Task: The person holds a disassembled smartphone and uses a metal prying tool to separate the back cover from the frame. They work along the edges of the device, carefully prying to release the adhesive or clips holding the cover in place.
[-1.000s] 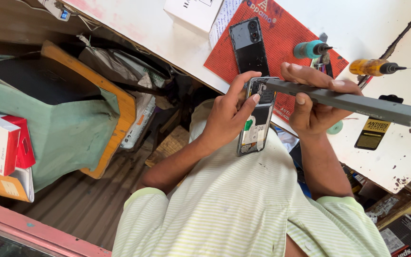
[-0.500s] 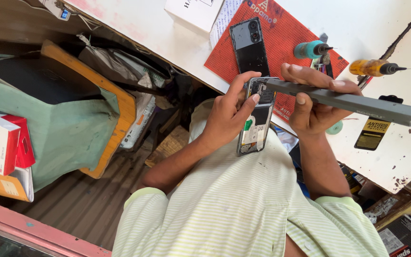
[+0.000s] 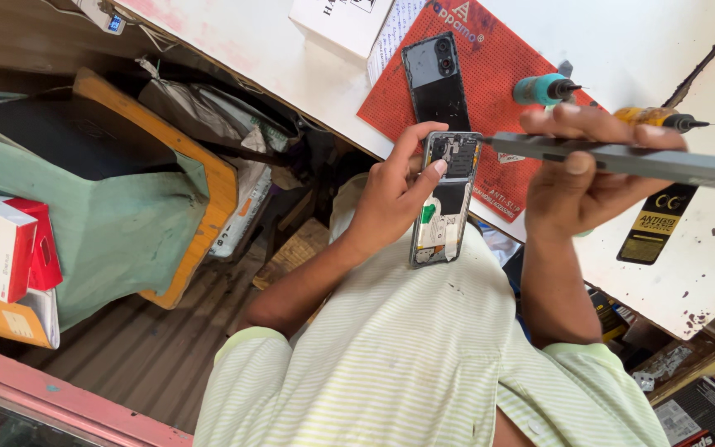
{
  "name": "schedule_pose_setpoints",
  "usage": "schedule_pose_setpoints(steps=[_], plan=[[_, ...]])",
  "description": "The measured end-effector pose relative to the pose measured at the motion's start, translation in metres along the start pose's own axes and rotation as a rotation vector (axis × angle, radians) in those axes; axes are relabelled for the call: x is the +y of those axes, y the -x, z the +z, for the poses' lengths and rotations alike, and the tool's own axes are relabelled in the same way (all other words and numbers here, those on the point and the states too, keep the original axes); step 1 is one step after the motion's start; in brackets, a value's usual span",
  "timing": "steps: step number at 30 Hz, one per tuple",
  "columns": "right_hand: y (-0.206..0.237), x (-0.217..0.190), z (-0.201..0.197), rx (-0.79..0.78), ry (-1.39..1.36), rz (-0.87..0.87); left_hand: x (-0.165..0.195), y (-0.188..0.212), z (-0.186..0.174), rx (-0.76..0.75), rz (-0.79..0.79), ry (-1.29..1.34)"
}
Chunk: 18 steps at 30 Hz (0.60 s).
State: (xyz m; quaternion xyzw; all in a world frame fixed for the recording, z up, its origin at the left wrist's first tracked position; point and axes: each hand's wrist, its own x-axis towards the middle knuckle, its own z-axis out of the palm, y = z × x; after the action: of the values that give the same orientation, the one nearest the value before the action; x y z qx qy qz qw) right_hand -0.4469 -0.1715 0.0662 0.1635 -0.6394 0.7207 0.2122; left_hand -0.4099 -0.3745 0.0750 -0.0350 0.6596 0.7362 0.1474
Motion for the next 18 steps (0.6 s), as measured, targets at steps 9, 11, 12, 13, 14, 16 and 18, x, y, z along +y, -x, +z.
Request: schedule_pose_setpoints(steps=[9, 11, 12, 13, 14, 16, 18], plan=[[0.001, -0.021, 0.015, -0.282, 0.275, 0.507, 0.017, 0.001, 0.008, 0.009, -0.063, -0.216], [-0.002, -0.025, 0.019, -0.343, 0.437, 0.504, 0.02, 0.001, 0.013, 0.023, -0.035, -0.271], [-0.004, -0.027, 0.021, -0.335, 0.465, 0.495, 0.021, 0.002, 0.015, 0.033, -0.023, -0.301], [-0.006, -0.028, 0.023, -0.327, 0.491, 0.487, 0.022, 0.002, 0.016, 0.036, 0.051, -0.313], [-0.007, -0.03, 0.024, -0.318, 0.519, 0.478, 0.022, 0.003, 0.016, 0.036, 0.125, -0.324], [-0.009, -0.033, 0.025, -0.321, 0.557, 0.454, 0.021, 0.004, 0.018, 0.022, 0.175, -0.354], [-0.01, -0.036, 0.027, -0.319, 0.588, 0.439, 0.019, 0.004, 0.021, -0.005, 0.123, -0.394]])
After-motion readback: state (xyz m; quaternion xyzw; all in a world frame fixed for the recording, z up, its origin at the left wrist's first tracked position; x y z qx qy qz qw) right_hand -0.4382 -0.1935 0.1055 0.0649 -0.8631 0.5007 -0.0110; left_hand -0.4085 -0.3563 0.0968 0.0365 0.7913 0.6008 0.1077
